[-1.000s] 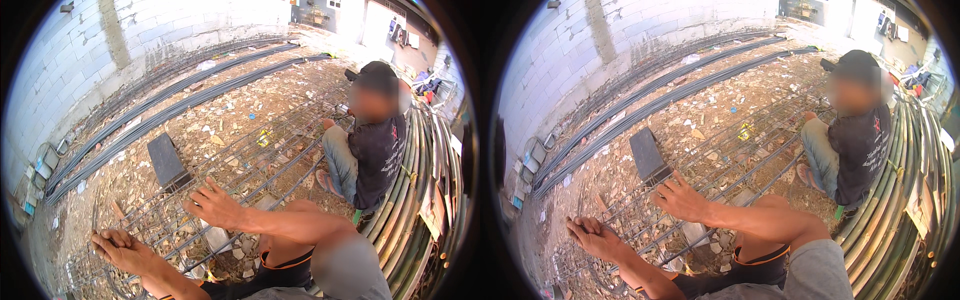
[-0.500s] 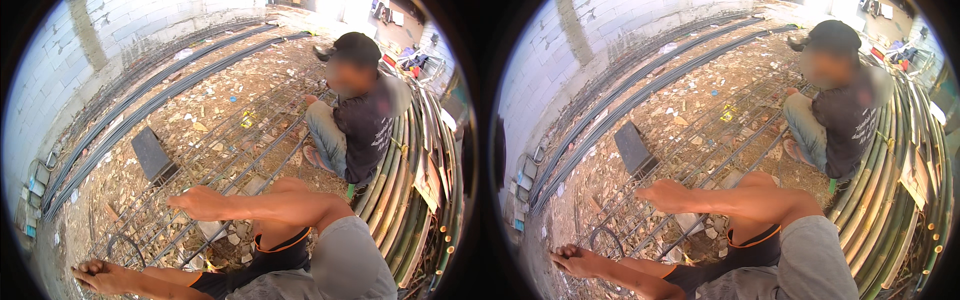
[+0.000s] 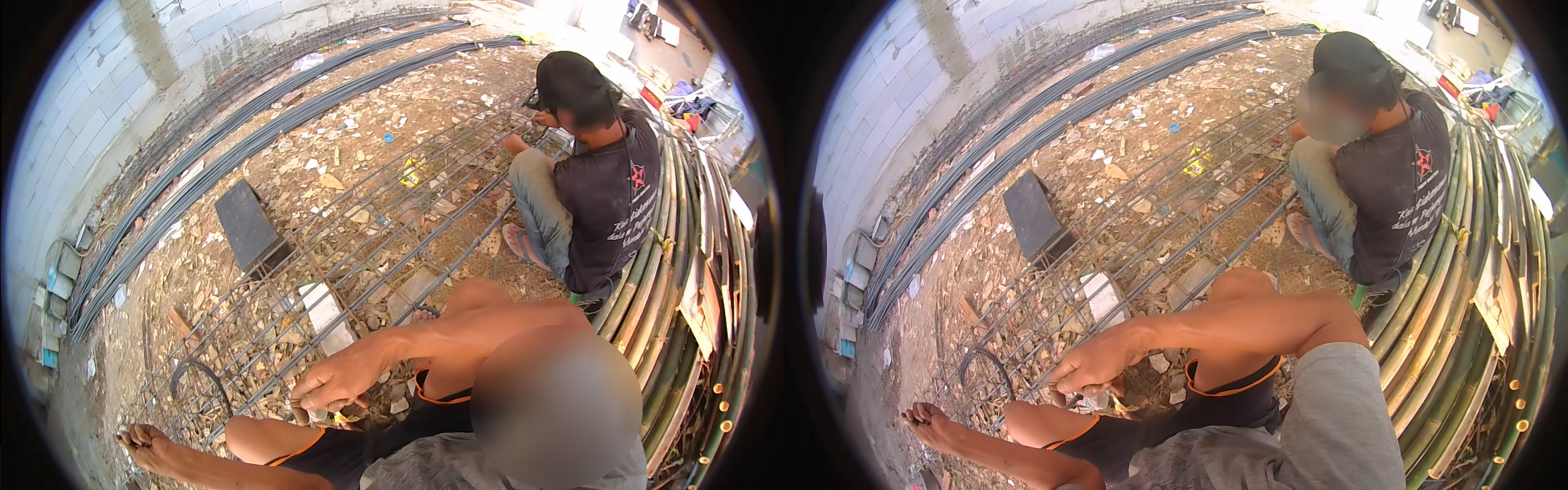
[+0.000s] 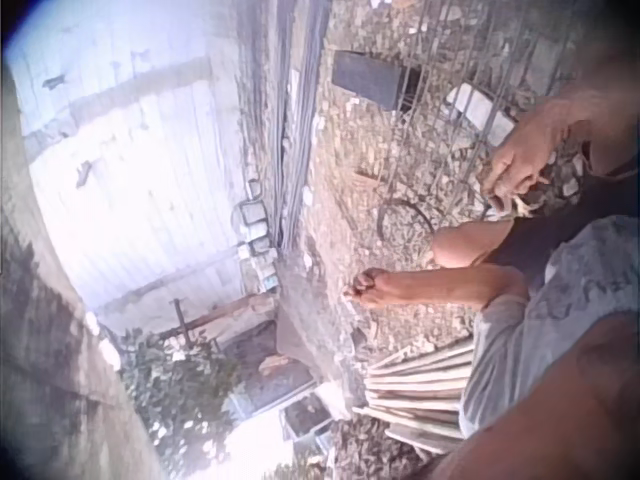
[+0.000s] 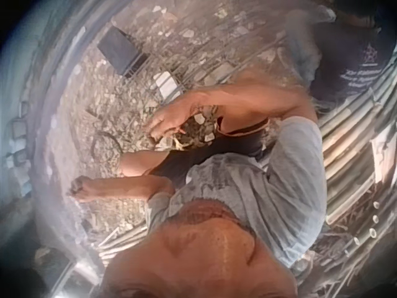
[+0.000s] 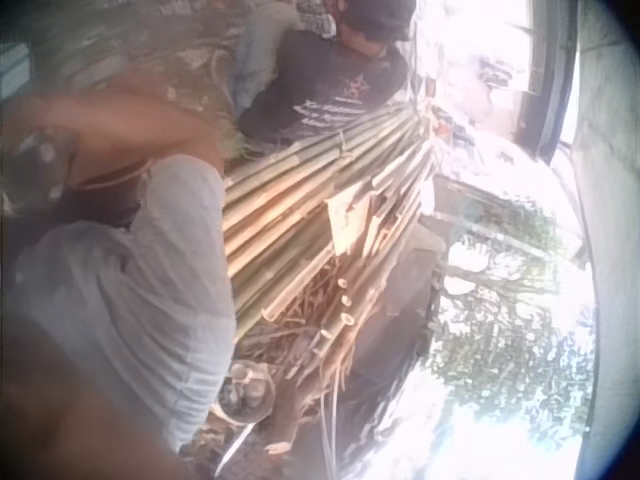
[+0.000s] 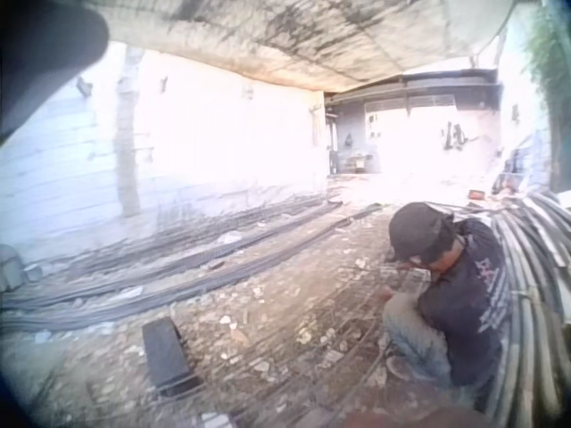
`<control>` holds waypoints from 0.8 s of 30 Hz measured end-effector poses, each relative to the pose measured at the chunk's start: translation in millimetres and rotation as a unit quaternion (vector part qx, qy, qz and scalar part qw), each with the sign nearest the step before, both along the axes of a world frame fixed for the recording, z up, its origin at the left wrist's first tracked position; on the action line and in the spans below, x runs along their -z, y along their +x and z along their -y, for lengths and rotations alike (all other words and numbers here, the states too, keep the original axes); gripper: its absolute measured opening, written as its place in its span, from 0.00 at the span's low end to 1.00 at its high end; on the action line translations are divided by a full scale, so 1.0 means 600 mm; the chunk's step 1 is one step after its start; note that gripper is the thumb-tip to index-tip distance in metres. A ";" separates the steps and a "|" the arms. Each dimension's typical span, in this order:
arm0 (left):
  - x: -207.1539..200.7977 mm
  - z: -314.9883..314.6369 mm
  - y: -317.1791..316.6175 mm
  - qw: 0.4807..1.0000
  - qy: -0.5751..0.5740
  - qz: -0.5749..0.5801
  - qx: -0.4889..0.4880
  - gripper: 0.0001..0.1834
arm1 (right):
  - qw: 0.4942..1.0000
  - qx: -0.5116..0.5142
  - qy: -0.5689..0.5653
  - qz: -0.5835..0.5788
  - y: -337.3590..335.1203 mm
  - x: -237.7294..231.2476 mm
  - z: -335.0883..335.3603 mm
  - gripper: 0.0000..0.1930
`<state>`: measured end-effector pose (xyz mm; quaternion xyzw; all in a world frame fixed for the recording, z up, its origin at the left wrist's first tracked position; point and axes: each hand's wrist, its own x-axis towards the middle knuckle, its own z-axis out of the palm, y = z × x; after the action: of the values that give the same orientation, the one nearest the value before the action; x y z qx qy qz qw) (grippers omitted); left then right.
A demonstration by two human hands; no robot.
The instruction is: The person uses a pair of pliers and thin wire to secure the intersections of a long metal rebar cage on the ground.
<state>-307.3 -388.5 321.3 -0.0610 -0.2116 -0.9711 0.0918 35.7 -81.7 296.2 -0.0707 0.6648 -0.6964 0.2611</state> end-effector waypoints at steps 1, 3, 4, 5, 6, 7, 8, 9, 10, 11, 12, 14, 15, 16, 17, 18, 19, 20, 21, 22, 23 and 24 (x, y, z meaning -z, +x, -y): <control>-0.008 -0.009 0.020 0.999 -0.011 -0.040 0.026 0.10 | 0.997 0.019 0.007 -0.073 -0.003 0.024 0.002 0.21; -0.015 -0.008 0.018 0.999 -0.006 -0.010 0.047 0.08 | 0.943 0.130 0.166 -0.258 0.015 0.018 0.007 0.14; -0.016 -0.004 0.021 0.999 -0.009 -0.005 0.049 0.08 | 0.944 0.132 0.164 -0.252 0.021 0.013 0.014 0.14; -0.035 -0.011 0.041 0.998 -0.042 -0.025 -0.034 0.09 | 0.919 0.177 0.274 -0.222 0.021 0.000 0.022 0.12; -0.051 -0.019 0.063 0.989 -0.075 -0.045 -0.117 0.09 | 0.879 0.219 0.379 -0.187 0.020 -0.004 0.027 0.11; -0.058 -0.029 0.085 0.976 -0.114 -0.053 -0.178 0.11 | 0.846 0.244 0.404 -0.246 0.022 0.008 0.025 0.09; -0.061 -0.038 0.102 0.977 -0.118 -0.048 -0.174 0.11 | 0.848 0.245 0.404 -0.239 0.025 0.025 0.014 0.09; -0.067 -0.046 0.119 0.977 -0.117 -0.077 -0.163 0.11 | 0.801 0.233 0.452 -0.315 0.022 0.041 -0.006 0.09; -0.070 -0.054 0.136 0.976 -0.117 -0.105 -0.153 0.11 | 0.747 0.218 0.495 -0.388 0.022 0.054 -0.012 0.10; -0.072 -0.076 0.157 0.976 -0.113 -0.103 -0.155 0.11 | 0.741 0.208 0.509 -0.385 0.019 0.056 -0.007 0.11; -0.081 -0.098 0.179 0.973 -0.120 -0.091 -0.173 0.11 | 0.735 0.197 0.521 -0.386 0.010 0.058 0.001 0.12; -0.084 -0.131 0.197 0.970 -0.124 -0.073 -0.197 0.11 | 0.764 0.313 0.445 -0.347 -0.003 0.060 0.026 0.12; -0.081 -0.136 0.203 0.980 -0.108 -0.066 -0.154 0.11 | 0.771 0.306 0.439 -0.347 -0.006 0.055 0.031 0.12; -0.080 -0.141 0.206 0.988 -0.092 -0.058 -0.111 0.11 | 0.720 0.344 0.472 -0.375 -0.011 0.050 0.022 0.14; -0.082 -0.156 0.211 0.989 -0.080 -0.061 -0.105 0.11 | 0.668 0.377 0.505 -0.397 -0.017 0.046 0.010 0.17; -0.090 -0.174 0.222 0.990 -0.069 -0.064 -0.105 0.11 | 0.626 0.355 0.549 -0.425 -0.011 0.024 -0.011 0.18; -0.106 -0.192 0.233 0.990 -0.065 -0.084 -0.093 0.10 | 0.579 0.332 0.590 -0.454 -0.001 -0.006 -0.040 0.19; -0.128 -0.208 0.244 0.989 -0.060 -0.106 -0.080 0.10 | 0.561 0.308 0.623 -0.449 0.009 -0.030 -0.060 0.19; -0.150 -0.228 0.251 0.986 -0.080 -0.102 -0.106 0.10 | 0.540 0.285 0.653 -0.447 0.016 -0.055 -0.076 0.20; -0.162 -0.244 0.247 0.982 -0.097 -0.099 -0.130 0.10 | 0.548 0.242 0.670 -0.439 0.021 -0.083 -0.083 0.19; -0.169 -0.238 0.227 0.982 -0.087 -0.126 -0.113 0.09 | 0.555 0.205 0.679 -0.434 0.021 -0.101 -0.082 0.19; -0.175 -0.242 0.218 0.984 -0.067 -0.141 -0.084 0.08 | 0.559 0.200 0.679 -0.433 0.027 -0.111 -0.081 0.19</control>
<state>-176.7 -243.2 426.1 -0.1853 -0.2658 -0.9253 0.1973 52.2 -33.0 362.8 -0.0307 0.9712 0.0406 -0.2327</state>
